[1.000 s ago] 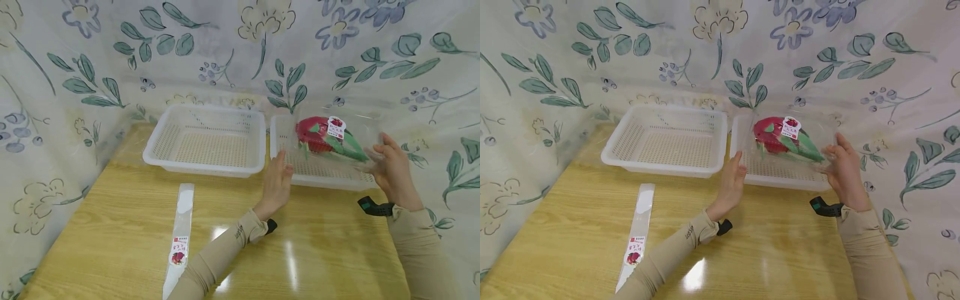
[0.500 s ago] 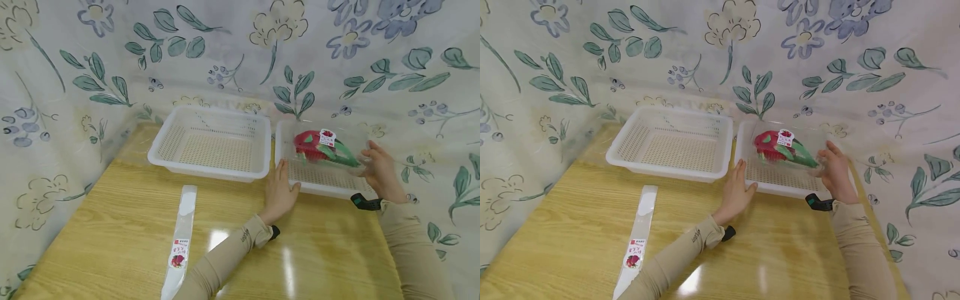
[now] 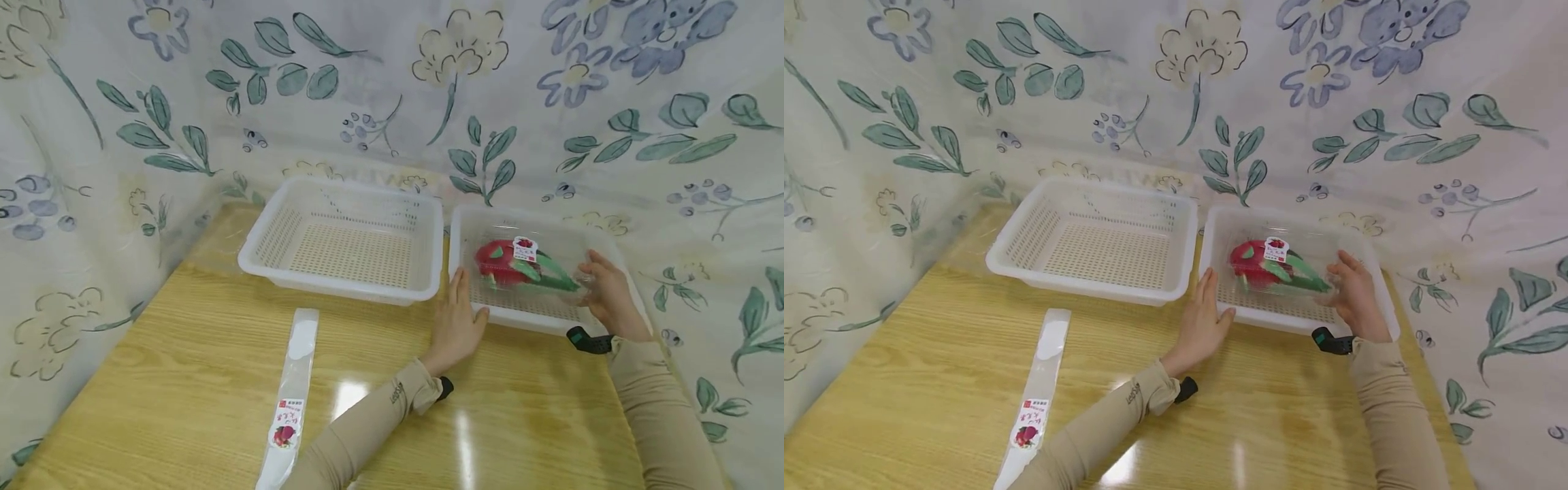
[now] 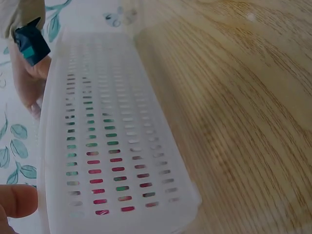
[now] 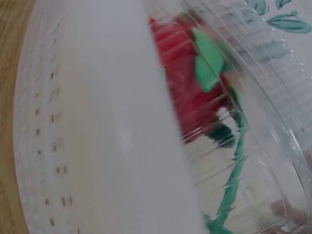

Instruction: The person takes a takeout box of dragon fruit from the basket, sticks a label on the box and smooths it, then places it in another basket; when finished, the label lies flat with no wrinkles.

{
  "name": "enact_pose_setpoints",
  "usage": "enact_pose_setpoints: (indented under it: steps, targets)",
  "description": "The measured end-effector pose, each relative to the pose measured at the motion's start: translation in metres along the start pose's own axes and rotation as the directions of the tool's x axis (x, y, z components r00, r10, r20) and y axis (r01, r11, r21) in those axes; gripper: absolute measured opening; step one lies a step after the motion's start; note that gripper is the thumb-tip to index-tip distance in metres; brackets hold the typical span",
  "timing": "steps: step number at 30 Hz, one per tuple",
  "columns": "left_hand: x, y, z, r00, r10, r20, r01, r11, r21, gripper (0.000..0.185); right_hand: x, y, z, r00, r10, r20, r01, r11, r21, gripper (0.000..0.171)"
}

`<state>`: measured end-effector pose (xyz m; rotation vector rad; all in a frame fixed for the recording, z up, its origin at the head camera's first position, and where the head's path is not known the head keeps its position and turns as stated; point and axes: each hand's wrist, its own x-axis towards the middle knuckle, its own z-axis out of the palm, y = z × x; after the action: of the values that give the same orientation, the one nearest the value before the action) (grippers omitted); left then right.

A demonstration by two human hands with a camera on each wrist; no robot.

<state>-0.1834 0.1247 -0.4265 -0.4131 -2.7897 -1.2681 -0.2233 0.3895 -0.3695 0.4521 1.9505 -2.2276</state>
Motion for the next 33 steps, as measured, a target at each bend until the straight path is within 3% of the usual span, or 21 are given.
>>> enact_pose_setpoints:
  steps: [4,9,12,17,24,31,33]
  targets:
    - [-0.001,-0.003,-0.001,1.0,-0.013,0.016,0.013,1.0,0.015,0.071,0.001,0.003,-0.007,0.997,0.035,0.064,-0.024,0.985,-0.171,0.07]
    - [0.0,-0.005,-0.002,1.0,-0.003,0.021,0.002,0.999,0.044,0.071,0.006,-0.006,-0.012,0.989,0.1,0.11,-0.047,0.911,-0.409,0.071]
    - [0.001,-0.005,-0.002,1.0,0.006,0.016,-0.006,0.999,0.039,0.07,0.008,-0.013,-0.013,0.983,0.128,0.13,-0.047,0.868,-0.494,0.069]
    - [0.0,-0.004,0.0,1.0,0.004,0.009,-0.004,1.0,0.012,0.069,0.007,-0.019,-0.019,0.975,0.169,0.142,-0.039,0.767,-0.641,0.072]
    - [-0.002,-0.001,0.002,0.999,0.005,0.035,-0.005,1.0,0.01,0.069,0.004,-0.015,-0.023,0.961,0.269,0.065,-0.101,0.56,-0.822,0.071]
    - [0.005,0.001,0.0,1.0,-0.002,0.027,0.002,1.0,-0.02,0.068,0.005,-0.015,-0.019,0.977,0.214,-0.022,-0.123,0.472,-0.873,0.064]
    - [0.007,0.0,0.001,0.999,-0.018,0.051,0.019,1.0,-0.018,0.069,0.005,-0.015,-0.018,0.979,0.199,-0.043,-0.127,0.429,-0.895,0.062]
